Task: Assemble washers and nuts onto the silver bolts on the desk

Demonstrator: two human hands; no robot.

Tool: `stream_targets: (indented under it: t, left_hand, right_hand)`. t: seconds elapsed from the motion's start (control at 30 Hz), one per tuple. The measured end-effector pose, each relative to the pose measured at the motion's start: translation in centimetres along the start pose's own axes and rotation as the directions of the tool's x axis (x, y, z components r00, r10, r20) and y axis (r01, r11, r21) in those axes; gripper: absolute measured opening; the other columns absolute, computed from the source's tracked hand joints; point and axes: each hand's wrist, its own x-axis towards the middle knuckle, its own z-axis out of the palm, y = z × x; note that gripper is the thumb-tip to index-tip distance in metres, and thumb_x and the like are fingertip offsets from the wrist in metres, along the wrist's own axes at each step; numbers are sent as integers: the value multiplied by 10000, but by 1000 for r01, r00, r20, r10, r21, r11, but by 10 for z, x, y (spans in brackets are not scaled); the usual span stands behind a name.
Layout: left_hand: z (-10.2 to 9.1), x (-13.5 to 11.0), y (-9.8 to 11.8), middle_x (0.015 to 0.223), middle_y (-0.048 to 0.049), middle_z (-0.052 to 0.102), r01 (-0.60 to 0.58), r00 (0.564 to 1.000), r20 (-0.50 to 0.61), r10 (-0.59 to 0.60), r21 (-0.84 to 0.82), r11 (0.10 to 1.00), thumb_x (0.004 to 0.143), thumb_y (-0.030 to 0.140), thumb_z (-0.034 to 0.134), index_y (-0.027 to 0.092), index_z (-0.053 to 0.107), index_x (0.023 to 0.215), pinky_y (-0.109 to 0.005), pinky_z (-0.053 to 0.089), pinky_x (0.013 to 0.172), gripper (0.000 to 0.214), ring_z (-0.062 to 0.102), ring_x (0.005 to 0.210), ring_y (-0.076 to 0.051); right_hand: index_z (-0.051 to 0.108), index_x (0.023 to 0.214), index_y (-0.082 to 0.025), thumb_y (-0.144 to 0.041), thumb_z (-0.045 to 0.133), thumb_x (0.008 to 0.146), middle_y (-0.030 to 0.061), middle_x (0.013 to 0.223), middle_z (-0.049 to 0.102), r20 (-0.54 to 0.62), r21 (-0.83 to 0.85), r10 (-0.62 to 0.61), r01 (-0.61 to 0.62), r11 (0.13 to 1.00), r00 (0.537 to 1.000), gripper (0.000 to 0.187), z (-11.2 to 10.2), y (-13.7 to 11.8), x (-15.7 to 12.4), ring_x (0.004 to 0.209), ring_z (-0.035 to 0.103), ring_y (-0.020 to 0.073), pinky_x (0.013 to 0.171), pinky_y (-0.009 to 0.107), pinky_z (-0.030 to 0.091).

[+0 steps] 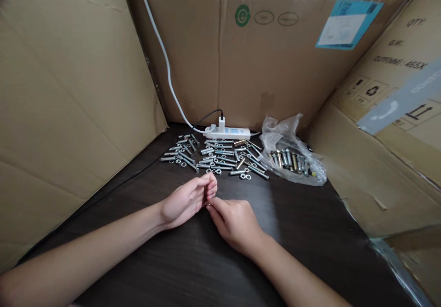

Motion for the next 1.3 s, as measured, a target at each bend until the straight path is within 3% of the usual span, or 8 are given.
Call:
stream_targets:
  t: [0.13,0.3,0.5,0.73,0.97,1.13,1.23,1.3]
  left_hand:
    - [-5,3,0,718,20,268,50,999,5,-50,90,995,919,365,270,185,320,756,-226,288,609,248,262,630,-113]
    - [-11,5,-3,696,18,284,-2,999,51,-15,329,944,899,330,225,183,315,730,-233,256,563,242,251,620,-120]
    - [-10,4,-5,731,1,437,-169,983,88,161,779,604,930,307,281,164,424,720,-267,330,703,292,386,721,-133]
    - [-8,3,-7,753,-3,480,-236,966,162,202,875,423,950,299,266,168,444,734,-267,374,720,309,436,734,-136]
    - [-7,-1,-7,801,-23,531,-234,970,156,188,814,532,961,298,225,160,500,789,-278,391,775,353,478,773,-146]
    - [-7,1,-4,856,-10,548,-173,978,60,198,763,622,958,313,258,186,506,949,-267,395,812,280,490,838,-147]
    - [-8,3,-5,931,-14,563,-176,973,37,229,763,622,953,301,276,198,517,1021,-263,400,822,271,495,876,-146]
    - [-8,4,-6,940,-13,573,-195,965,47,257,786,586,949,299,299,193,533,991,-262,399,829,261,506,882,-144]
  right_hand:
    - [618,938,-201,-266,426,929,33,750,674,-65,180,12,0,984,998,203,-3,-1,-1,615,593,136,599,233,365]
    - [585,780,-176,-290,424,927,-11,613,544,-201,420,185,-86,904,962,245,-9,1,-1,548,483,103,546,206,347]
    - [445,684,-184,-296,347,958,-36,589,415,-211,491,200,-73,868,957,312,-9,5,-2,534,398,89,527,206,306]
    - [408,675,-189,-312,330,963,-30,601,402,-174,502,181,-71,862,968,323,-8,6,-1,553,395,98,545,221,308]
    - [436,675,-186,-345,296,969,-20,606,432,-121,504,162,-80,860,979,363,-10,4,0,567,410,109,566,241,312]
    - [481,698,-185,-389,322,956,-24,598,412,-93,545,198,-117,830,976,365,-9,5,1,567,392,114,562,249,304]
    - [496,711,-183,-439,375,928,-32,582,379,-76,718,318,-170,676,945,357,-8,8,4,542,358,110,521,246,287]
    - [496,728,-186,-477,403,902,-37,572,381,-9,873,427,-202,444,904,351,-9,10,7,505,348,107,479,239,279]
